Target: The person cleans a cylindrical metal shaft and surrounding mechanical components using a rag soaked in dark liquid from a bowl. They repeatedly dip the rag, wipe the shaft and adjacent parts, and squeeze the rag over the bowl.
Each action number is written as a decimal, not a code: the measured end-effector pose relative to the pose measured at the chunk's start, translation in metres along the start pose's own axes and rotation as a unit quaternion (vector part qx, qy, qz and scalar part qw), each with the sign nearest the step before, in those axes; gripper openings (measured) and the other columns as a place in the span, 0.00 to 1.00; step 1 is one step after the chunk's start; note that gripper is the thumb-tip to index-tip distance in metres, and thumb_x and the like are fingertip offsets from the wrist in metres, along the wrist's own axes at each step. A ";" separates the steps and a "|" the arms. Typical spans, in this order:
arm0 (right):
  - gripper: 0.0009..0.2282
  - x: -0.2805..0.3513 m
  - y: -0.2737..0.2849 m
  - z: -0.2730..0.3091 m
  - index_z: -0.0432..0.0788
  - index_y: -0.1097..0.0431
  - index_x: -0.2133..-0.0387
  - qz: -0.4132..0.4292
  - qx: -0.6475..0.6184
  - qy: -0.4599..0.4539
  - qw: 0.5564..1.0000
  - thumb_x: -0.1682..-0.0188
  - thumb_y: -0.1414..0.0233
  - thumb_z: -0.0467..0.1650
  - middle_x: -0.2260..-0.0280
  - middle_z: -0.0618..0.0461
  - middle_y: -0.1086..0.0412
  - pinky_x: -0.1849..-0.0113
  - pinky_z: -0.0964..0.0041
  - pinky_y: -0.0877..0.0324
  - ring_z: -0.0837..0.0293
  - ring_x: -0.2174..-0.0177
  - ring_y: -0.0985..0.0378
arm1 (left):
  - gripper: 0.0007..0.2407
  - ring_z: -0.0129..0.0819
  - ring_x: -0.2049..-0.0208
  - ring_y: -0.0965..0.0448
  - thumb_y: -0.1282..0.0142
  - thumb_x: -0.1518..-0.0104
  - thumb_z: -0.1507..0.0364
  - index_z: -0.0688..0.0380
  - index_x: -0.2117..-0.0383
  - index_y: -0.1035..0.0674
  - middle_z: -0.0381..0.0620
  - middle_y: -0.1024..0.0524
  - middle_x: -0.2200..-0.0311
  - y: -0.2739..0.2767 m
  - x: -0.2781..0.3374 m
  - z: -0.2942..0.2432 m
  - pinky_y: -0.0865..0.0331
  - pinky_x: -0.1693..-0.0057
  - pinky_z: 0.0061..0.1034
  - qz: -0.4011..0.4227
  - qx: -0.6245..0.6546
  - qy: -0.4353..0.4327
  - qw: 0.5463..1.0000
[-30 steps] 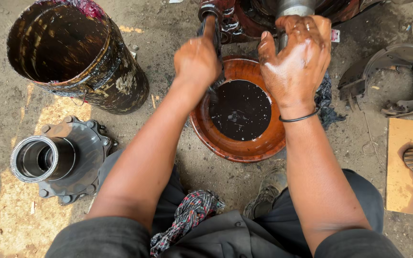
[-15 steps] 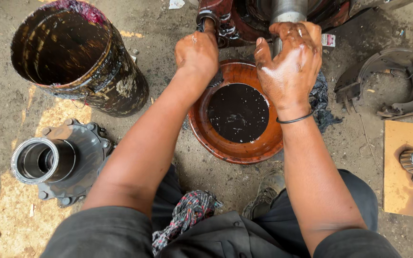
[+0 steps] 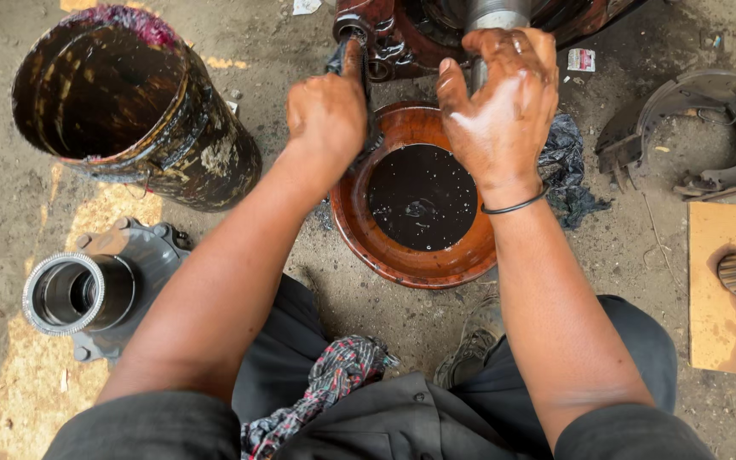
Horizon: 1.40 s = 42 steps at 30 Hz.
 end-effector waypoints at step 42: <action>0.13 0.326 -0.293 -0.215 0.32 0.29 0.60 0.335 -0.378 -0.501 0.703 0.53 0.46 0.31 0.64 0.39 0.22 0.64 0.57 0.21 0.48 0.64 0.16 | 0.18 0.53 0.58 0.19 0.43 0.48 0.65 0.54 0.50 0.23 0.58 0.19 0.60 -0.077 0.037 -0.087 0.26 0.53 0.46 0.020 0.231 -0.226 0.946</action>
Point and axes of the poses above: each hand's wrist, its own x-axis away from the middle knuckle, its own y-axis out of the back of the hand, z = x × y, the point moved 10 cm from there along -x, towards the middle knuckle
